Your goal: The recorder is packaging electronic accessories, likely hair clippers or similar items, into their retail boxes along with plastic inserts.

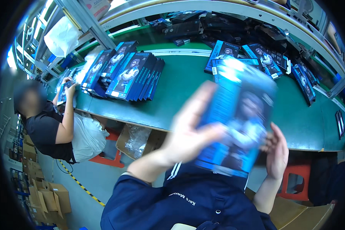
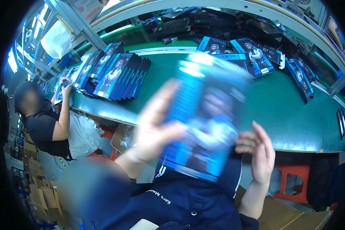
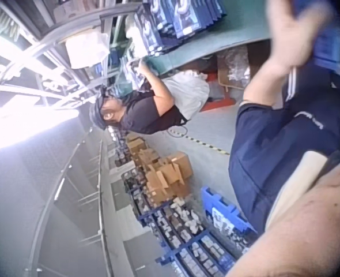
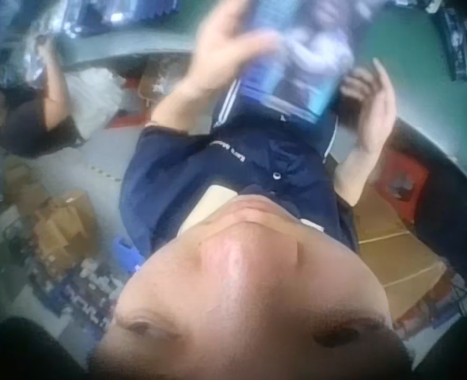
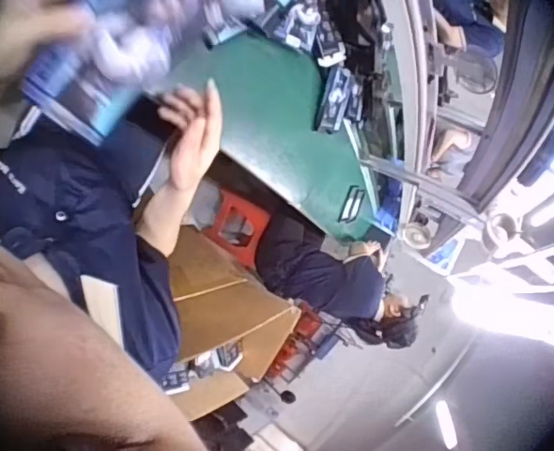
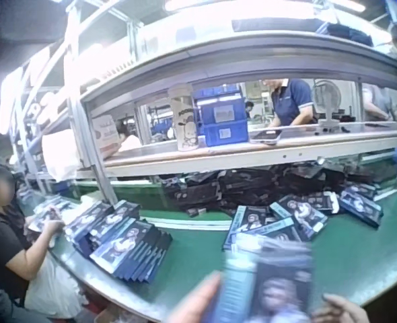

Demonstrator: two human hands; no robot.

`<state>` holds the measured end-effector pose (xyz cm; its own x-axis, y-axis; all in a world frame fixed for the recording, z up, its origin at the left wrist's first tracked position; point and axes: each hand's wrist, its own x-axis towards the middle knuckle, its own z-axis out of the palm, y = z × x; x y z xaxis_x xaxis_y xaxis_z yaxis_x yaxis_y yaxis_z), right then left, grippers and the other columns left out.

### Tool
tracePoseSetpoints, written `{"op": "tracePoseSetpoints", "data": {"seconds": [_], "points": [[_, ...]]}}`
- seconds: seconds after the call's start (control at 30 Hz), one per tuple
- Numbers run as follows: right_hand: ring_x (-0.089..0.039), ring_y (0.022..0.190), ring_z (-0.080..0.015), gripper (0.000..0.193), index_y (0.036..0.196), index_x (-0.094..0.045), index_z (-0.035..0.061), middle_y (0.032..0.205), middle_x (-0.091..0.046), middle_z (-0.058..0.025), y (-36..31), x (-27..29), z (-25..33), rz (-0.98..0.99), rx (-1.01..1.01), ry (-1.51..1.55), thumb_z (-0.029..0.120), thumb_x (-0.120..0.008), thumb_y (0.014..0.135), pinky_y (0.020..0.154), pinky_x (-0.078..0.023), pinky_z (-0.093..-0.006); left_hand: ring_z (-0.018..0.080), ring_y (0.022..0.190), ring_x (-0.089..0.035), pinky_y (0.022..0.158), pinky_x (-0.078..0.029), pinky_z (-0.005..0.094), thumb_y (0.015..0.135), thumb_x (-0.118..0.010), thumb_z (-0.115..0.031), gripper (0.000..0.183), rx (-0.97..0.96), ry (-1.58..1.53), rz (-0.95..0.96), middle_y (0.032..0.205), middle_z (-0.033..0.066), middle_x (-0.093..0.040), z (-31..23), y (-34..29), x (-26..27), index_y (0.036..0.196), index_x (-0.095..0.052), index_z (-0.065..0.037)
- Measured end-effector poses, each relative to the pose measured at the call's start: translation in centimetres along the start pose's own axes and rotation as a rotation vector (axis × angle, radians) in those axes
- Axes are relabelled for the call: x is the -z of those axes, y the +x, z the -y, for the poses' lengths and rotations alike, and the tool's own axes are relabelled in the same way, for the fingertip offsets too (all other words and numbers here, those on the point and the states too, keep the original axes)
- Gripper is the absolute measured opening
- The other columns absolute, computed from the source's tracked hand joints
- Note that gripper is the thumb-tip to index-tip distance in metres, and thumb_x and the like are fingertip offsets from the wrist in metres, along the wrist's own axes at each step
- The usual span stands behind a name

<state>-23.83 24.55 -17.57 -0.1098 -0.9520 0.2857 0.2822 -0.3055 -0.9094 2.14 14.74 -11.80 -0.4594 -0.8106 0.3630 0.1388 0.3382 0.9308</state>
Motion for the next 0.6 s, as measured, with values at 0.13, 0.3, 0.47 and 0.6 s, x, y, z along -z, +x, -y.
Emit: {"op": "tracePoseSetpoints", "data": {"seconds": [0.13,0.3,0.47,0.6], "points": [[-0.062,0.1,-0.0182,0.033,0.128,-0.056,-0.0013,0.11,-0.063,-0.0117,2.9,0.5,-3.6,-0.328,0.014,-0.519,0.008,-0.056,0.096,0.079,-0.053,-0.0295,0.0198,0.11,-0.062,0.093,-0.05,0.0308,0.086,-0.06,-0.007,0.062,-0.018,0.102,-0.374,0.128,0.0155,-0.059,-6.3,1.3,10.7,0.142,-0.04,0.007],[-0.063,0.098,-0.0184,0.022,0.11,-0.063,-0.0034,0.106,-0.064,-0.0117,3.2,-1.0,-3.7,-0.379,0.177,-0.822,0.003,-0.063,0.089,0.08,-0.053,-0.0283,0.0248,0.097,-0.067,0.09,-0.049,0.031,0.089,-0.062,-0.016,0.04,0.489,0.872,-0.432,0.111,0.0122,-0.068,-5.1,3.1,21.8,0.124,-0.06,0.002],[-0.063,0.096,-0.0195,0.022,0.109,-0.063,-0.0042,0.107,-0.063,-0.0139,2.8,-0.4,-3.8,-0.429,0.172,-0.726,0.002,-0.063,0.088,0.081,-0.054,-0.0299,0.0394,0.116,-0.056,0.103,-0.04,0.0399,0.091,-0.063,-0.033,0.042,-0.039,1.721,-0.403,0.127,0.0227,-0.06,-2.9,3.3,21.5,0.121,-0.066,-0.004],[-0.063,0.093,-0.0192,0.019,0.106,-0.064,-0.0045,0.105,-0.063,-0.0136,2.8,-0.5,-3.8,-0.418,0.179,-0.749,0.002,-0.064,0.088,0.079,-0.054,-0.0295,0.0365,0.13,-0.049,0.108,-0.037,0.0404,0.091,-0.062,-0.038,0.056,0.219,1.534,-0.146,0.143,0.0281,-0.045,-4.2,3.2,16.5,0.134,-0.055,-0.001]]}}
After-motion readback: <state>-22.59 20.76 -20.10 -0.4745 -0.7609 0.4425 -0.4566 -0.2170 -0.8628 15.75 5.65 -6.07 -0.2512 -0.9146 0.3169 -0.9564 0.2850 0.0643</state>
